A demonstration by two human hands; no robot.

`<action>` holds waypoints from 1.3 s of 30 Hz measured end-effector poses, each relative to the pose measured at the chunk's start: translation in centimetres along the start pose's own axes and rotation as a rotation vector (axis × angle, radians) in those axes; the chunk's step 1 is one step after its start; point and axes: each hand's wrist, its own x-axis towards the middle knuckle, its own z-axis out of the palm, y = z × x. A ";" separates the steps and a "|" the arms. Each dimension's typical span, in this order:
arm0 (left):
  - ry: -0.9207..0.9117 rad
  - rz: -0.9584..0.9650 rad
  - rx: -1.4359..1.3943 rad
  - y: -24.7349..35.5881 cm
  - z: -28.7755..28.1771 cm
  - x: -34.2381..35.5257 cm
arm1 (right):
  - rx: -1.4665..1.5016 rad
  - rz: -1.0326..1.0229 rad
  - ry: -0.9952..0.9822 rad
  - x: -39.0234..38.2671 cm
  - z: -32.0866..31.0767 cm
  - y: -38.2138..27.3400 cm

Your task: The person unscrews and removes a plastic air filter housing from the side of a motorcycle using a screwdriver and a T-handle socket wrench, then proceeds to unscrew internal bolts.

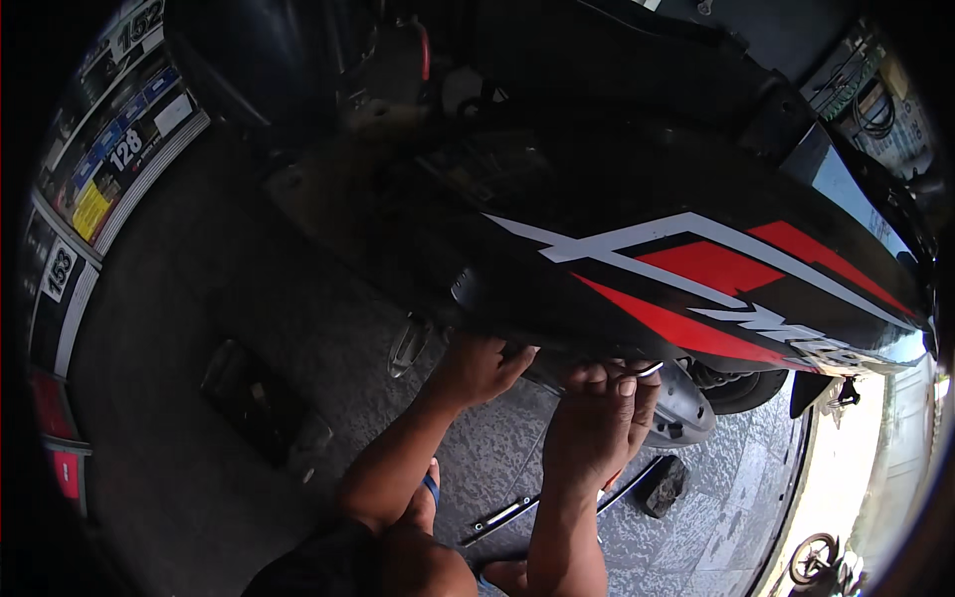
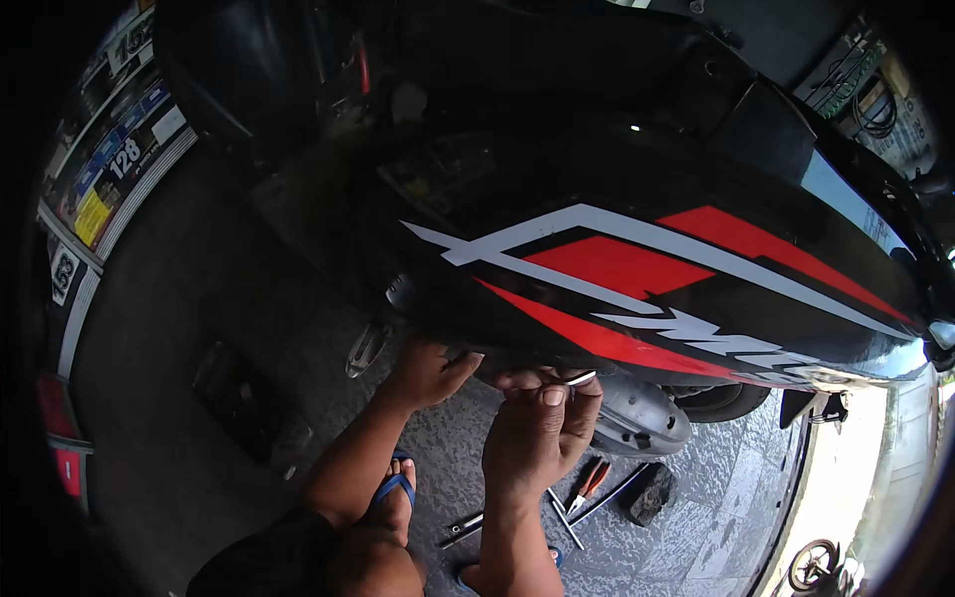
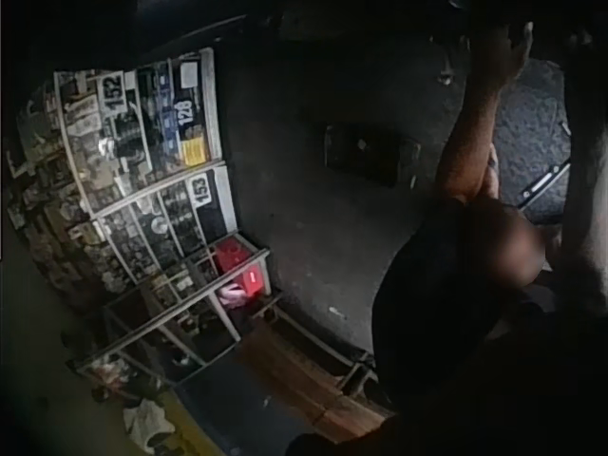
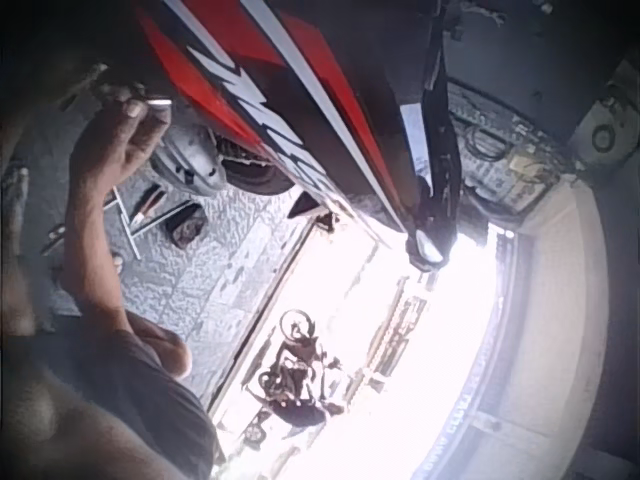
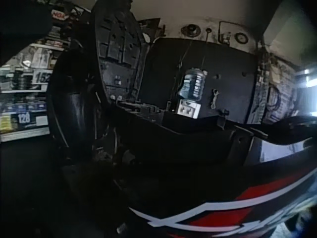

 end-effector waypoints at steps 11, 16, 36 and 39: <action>0.098 0.154 -0.072 0.7 0.8 0.5 | -0.390 -0.197 0.114 -0.6 -1.1 1.1; 0.054 0.156 -0.029 0.9 1.1 0.6 | -0.453 -0.284 0.139 -0.4 -2.0 -1.6; 0.148 0.093 -0.058 0.9 0.9 0.0 | -0.775 0.584 -0.075 -1.8 -2.4 -3.6; 0.175 0.114 -0.061 0.7 0.9 -0.1 | -0.792 0.591 -0.055 -1.6 -2.4 -3.2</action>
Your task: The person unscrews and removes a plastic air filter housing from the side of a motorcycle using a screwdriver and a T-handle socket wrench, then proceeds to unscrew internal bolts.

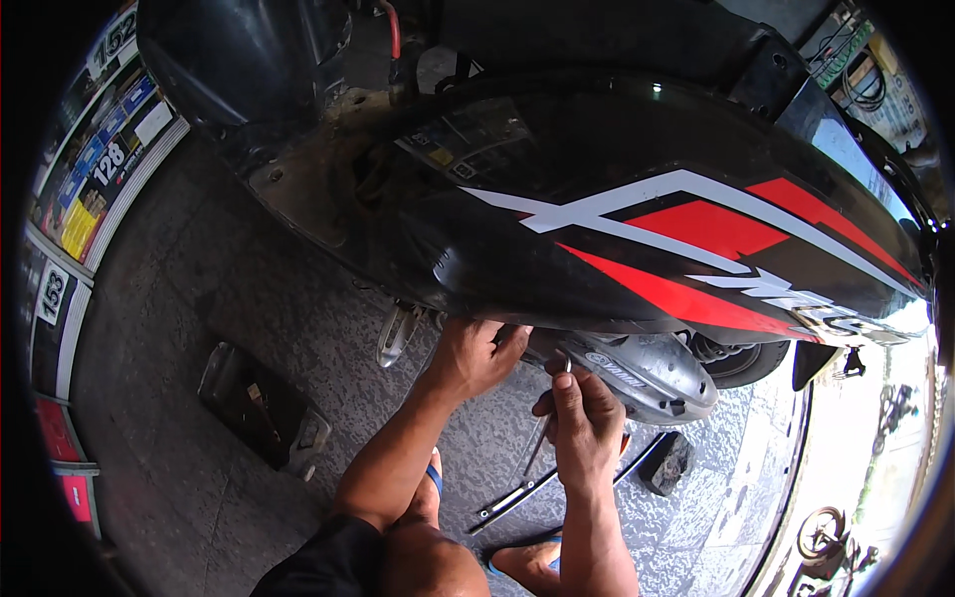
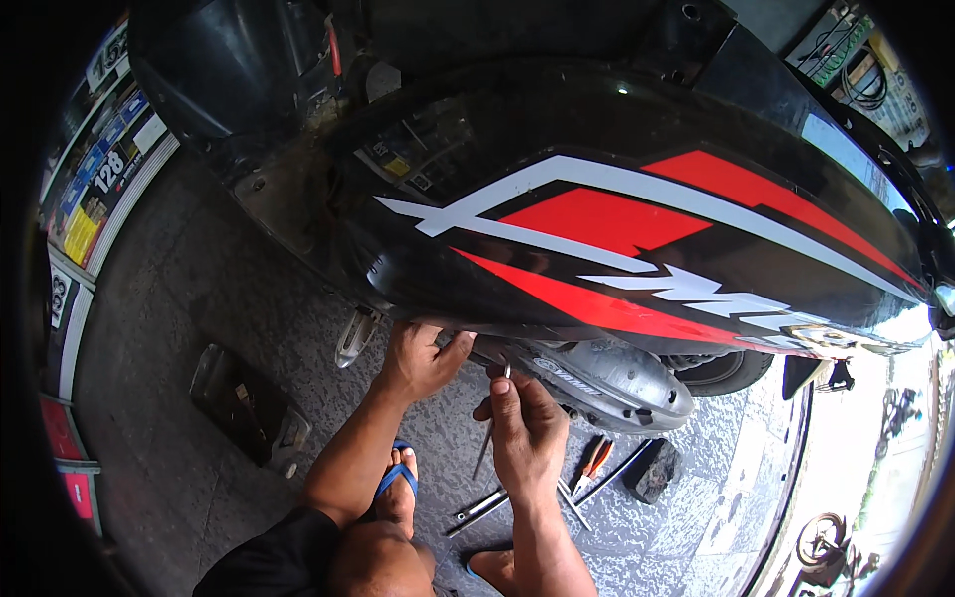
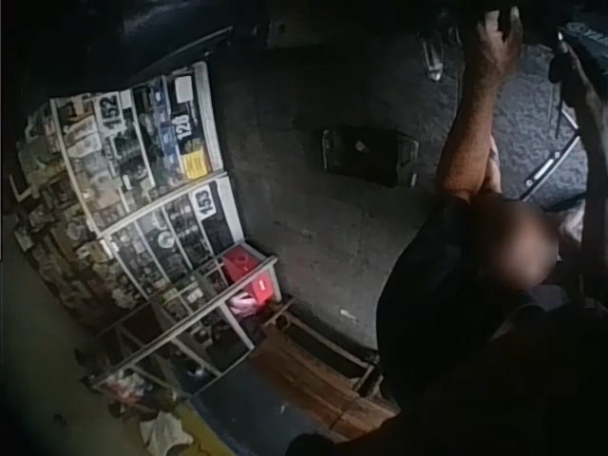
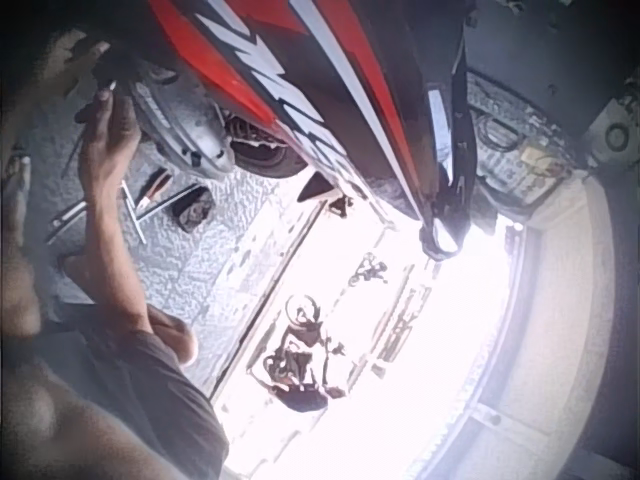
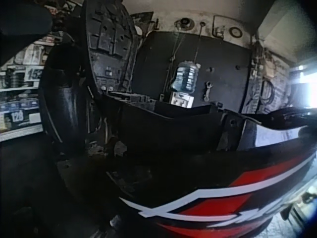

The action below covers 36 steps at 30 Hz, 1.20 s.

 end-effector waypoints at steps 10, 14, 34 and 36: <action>-0.039 -0.033 -0.034 -1.2 -0.6 -0.3 | 0.421 0.115 -0.146 3.1 2.5 -0.2; -0.035 0.032 -0.037 -1.6 -0.6 -0.4 | 0.479 0.130 -0.114 3.6 3.4 -0.2; -0.040 -0.263 -0.271 -1.9 0.7 -1.0 | 0.112 0.125 -0.133 4.7 1.4 -1.2; -0.032 -0.207 -0.228 -2.3 1.0 -1.0 | -0.456 -0.312 -0.095 5.0 0.4 -0.9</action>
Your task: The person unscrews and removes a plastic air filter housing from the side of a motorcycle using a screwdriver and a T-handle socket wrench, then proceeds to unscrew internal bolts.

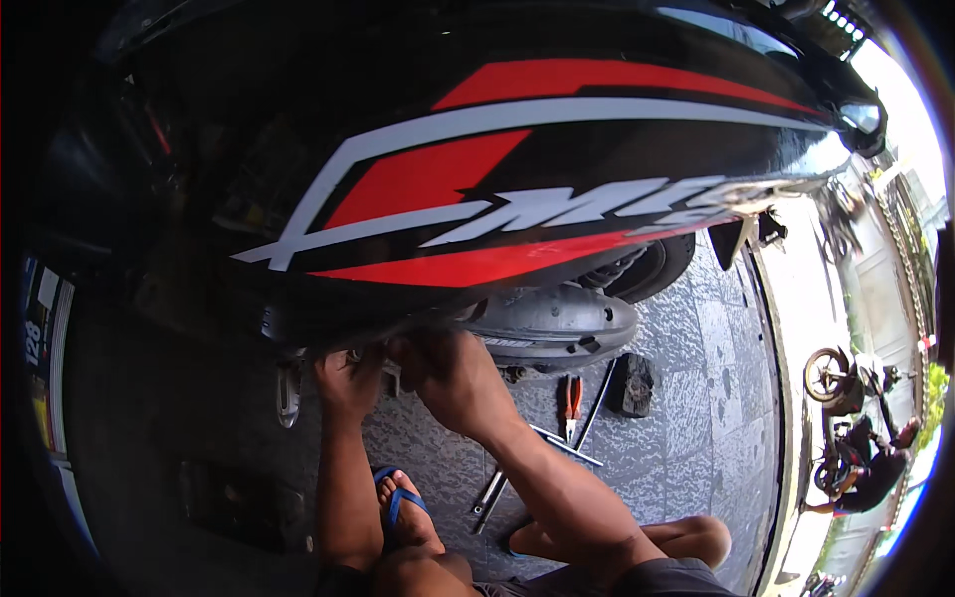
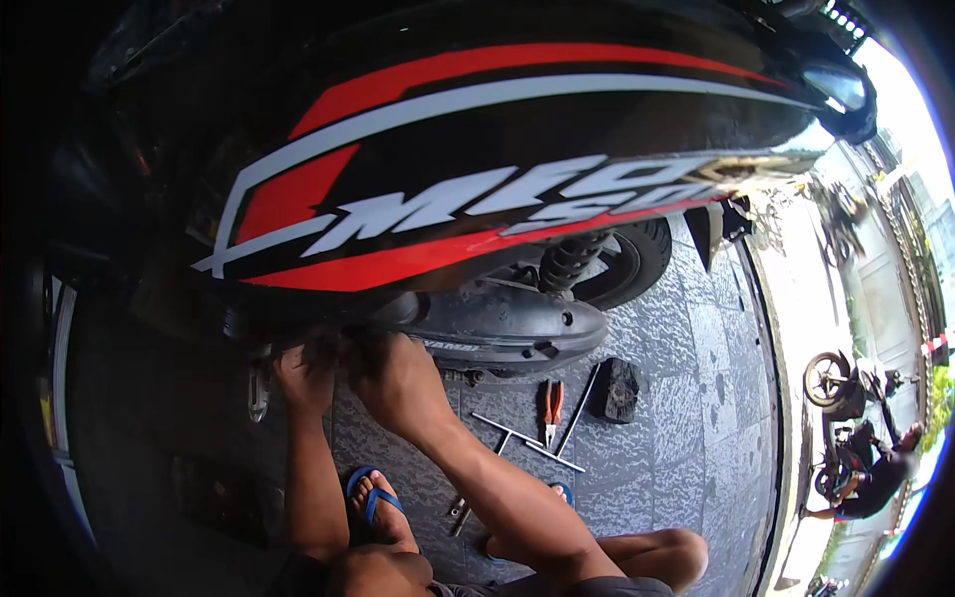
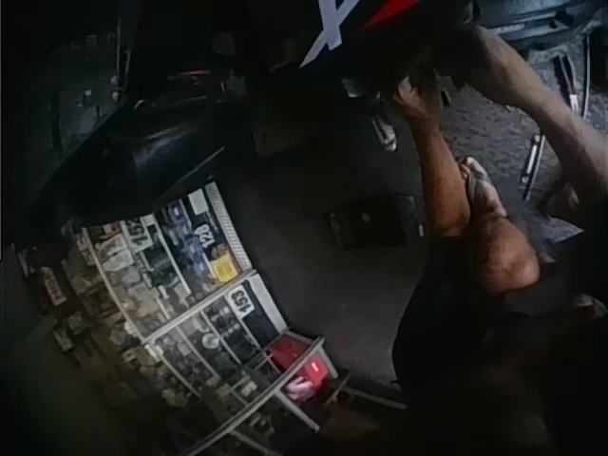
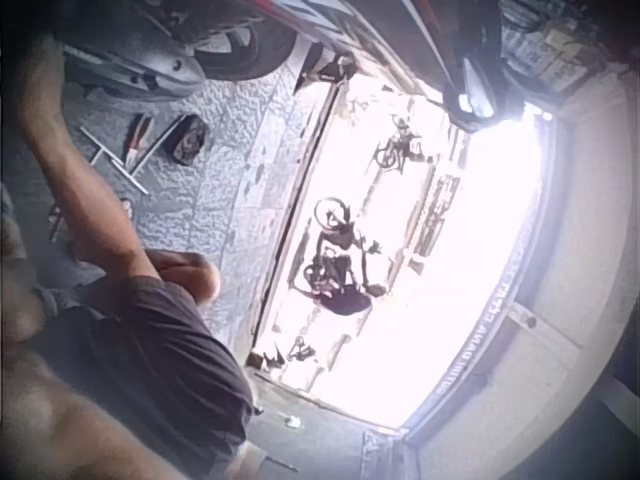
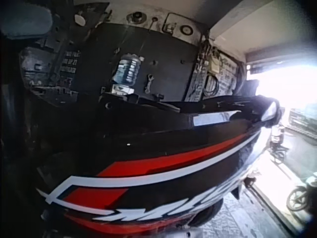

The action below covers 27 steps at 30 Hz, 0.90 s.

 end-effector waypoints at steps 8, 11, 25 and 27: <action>-0.038 0.072 0.267 0.2 -0.4 0.3 | -0.212 0.157 -0.364 -12.7 1.9 14.5; 0.017 0.173 0.309 0.5 -0.2 0.6 | -0.313 0.461 -0.394 -19.5 6.1 21.4; 0.005 0.256 0.299 -0.2 0.1 1.1 | -0.257 1.159 0.243 -26.4 -1.5 34.9; 0.023 0.258 0.261 -0.2 0.3 1.0 | -0.310 1.142 0.163 -25.6 1.1 34.0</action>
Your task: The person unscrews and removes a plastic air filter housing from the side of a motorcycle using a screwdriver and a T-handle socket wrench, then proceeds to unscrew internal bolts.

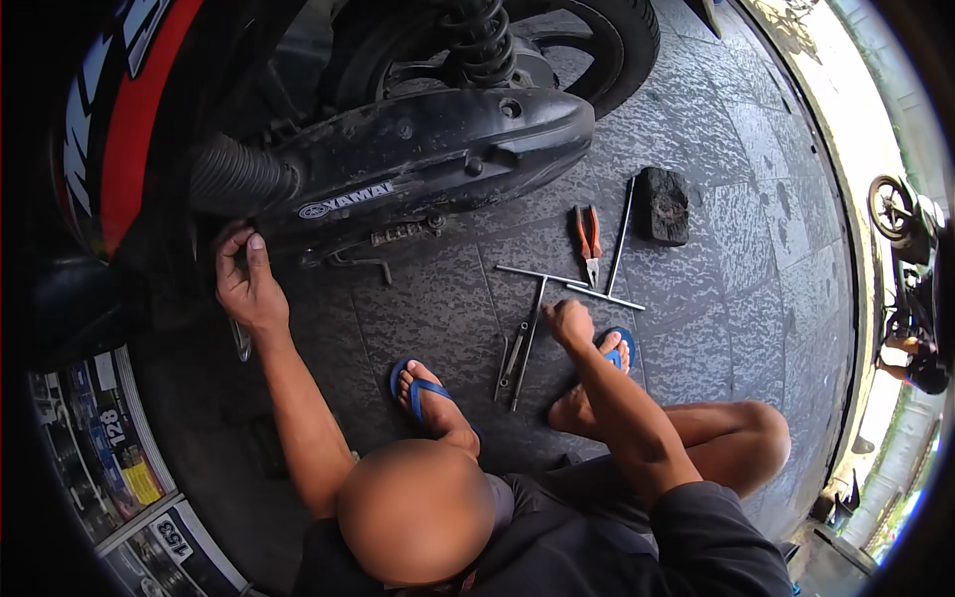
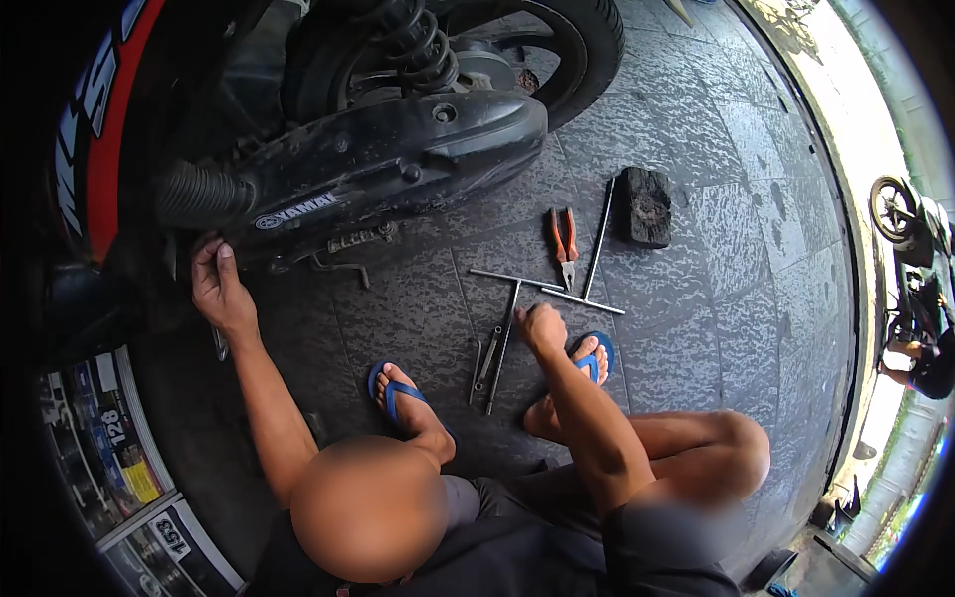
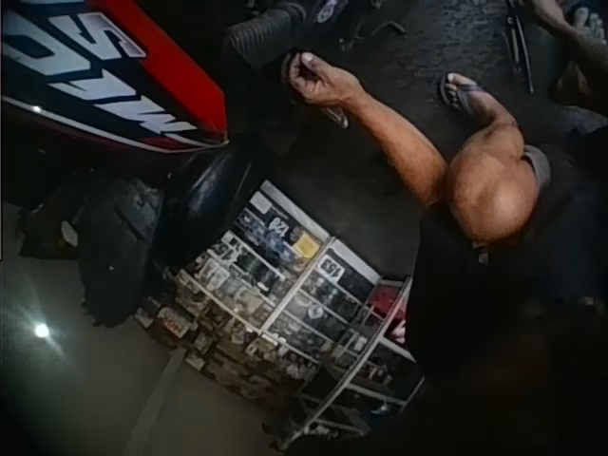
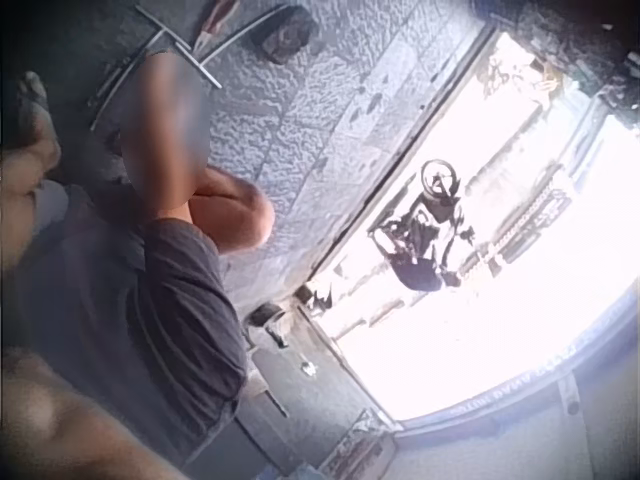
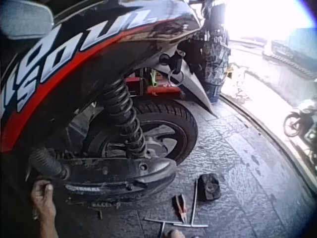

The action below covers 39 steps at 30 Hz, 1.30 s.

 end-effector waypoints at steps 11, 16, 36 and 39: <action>-0.008 -0.043 0.018 0.5 0.1 0.2 | 0.323 -0.016 0.088 -2.5 0.8 -2.1; -0.005 -0.013 0.095 1.0 0.1 0.3 | 0.779 -0.261 0.593 -6.3 -4.3 -5.0; -0.058 -0.077 0.166 3.4 -0.3 0.4 | -0.421 -1.212 0.841 -17.6 -47.1 -20.1; -0.072 -0.110 0.137 3.4 -0.3 0.5 | -0.307 -1.303 0.986 -18.6 -48.0 -22.5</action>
